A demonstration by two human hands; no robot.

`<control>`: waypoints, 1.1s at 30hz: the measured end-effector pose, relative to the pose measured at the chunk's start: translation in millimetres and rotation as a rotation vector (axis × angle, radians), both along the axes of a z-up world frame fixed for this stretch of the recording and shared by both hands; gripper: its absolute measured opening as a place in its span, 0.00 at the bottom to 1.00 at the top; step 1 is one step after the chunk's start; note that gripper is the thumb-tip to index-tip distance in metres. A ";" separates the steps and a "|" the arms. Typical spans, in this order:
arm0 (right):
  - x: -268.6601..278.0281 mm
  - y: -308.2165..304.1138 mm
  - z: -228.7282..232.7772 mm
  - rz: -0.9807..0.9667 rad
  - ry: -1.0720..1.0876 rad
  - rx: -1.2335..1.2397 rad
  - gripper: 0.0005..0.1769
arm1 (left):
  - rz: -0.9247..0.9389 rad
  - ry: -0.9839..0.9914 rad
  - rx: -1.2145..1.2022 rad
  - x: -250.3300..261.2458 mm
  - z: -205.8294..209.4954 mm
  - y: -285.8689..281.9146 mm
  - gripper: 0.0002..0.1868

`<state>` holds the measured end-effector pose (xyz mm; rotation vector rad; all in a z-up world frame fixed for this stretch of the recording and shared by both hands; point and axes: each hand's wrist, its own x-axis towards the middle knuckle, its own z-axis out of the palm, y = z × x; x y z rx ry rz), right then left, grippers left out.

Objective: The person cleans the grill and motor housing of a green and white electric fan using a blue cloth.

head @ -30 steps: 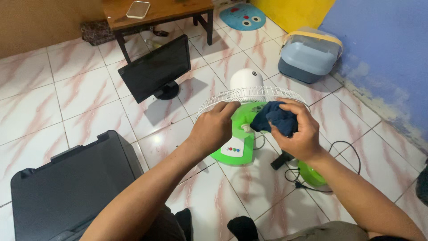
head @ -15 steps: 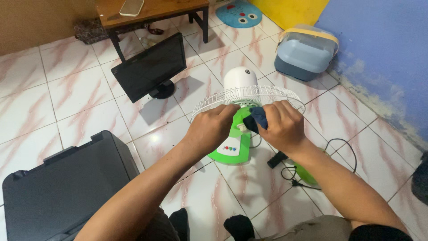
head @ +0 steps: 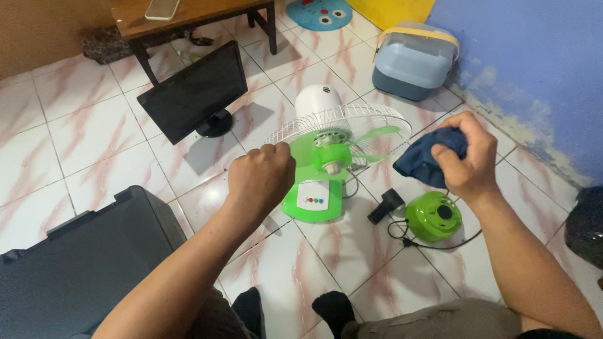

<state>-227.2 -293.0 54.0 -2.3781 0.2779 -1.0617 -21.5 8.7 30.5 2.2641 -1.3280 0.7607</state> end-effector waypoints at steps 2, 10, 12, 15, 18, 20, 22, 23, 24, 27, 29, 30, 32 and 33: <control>-0.6 4.2 -4.3 0.098 0.068 0.073 0.16 | 0.203 -0.015 0.221 -4.3 4.2 1.0 0.09; 22.2 23.9 -26.4 0.316 0.187 -0.063 0.25 | -0.262 0.010 -0.211 -45.2 26.5 -31.2 0.12; 28.2 26.3 -34.7 0.484 0.247 -0.066 0.34 | -0.310 0.045 -0.288 -48.6 23.5 -48.3 0.16; 37.7 36.8 -42.2 0.341 0.427 0.018 0.31 | -0.298 0.110 -0.320 -41.1 17.5 -68.4 0.21; 37.2 41.3 -32.2 0.141 0.718 0.223 0.33 | -0.267 0.121 -0.259 -34.2 9.9 -76.0 0.18; 36.3 39.7 -29.8 -0.149 0.904 0.140 0.30 | -0.262 0.160 -0.227 -29.8 5.2 -72.3 0.10; 31.9 26.9 -29.8 0.045 0.757 0.148 0.32 | -0.231 0.182 -0.210 -25.2 2.7 -62.6 0.09; 30.7 20.4 -32.1 0.235 0.603 0.154 0.34 | -0.201 0.200 -0.194 -22.9 2.5 -56.9 0.09; 32.3 16.9 -36.7 0.236 0.606 0.161 0.34 | -0.201 0.205 -0.188 -20.6 3.1 -51.5 0.09; 38.7 15.9 -41.5 0.314 0.505 0.552 0.22 | -0.145 0.216 -0.191 -18.6 9.2 -41.3 0.07; 39.1 22.5 -34.8 0.129 0.464 0.310 0.20 | -0.125 0.249 -0.148 -20.0 15.9 -36.5 0.09; 39.8 26.2 -29.9 0.130 0.463 0.308 0.20 | -0.124 0.248 -0.150 -21.3 19.6 -34.9 0.09; 40.3 33.3 -22.0 0.020 0.496 0.368 0.14 | -0.172 0.055 -0.271 -27.7 24.5 -32.4 0.11; 40.3 35.2 -18.8 0.022 0.497 0.367 0.14 | -0.169 0.056 -0.272 -31.0 25.7 -30.7 0.11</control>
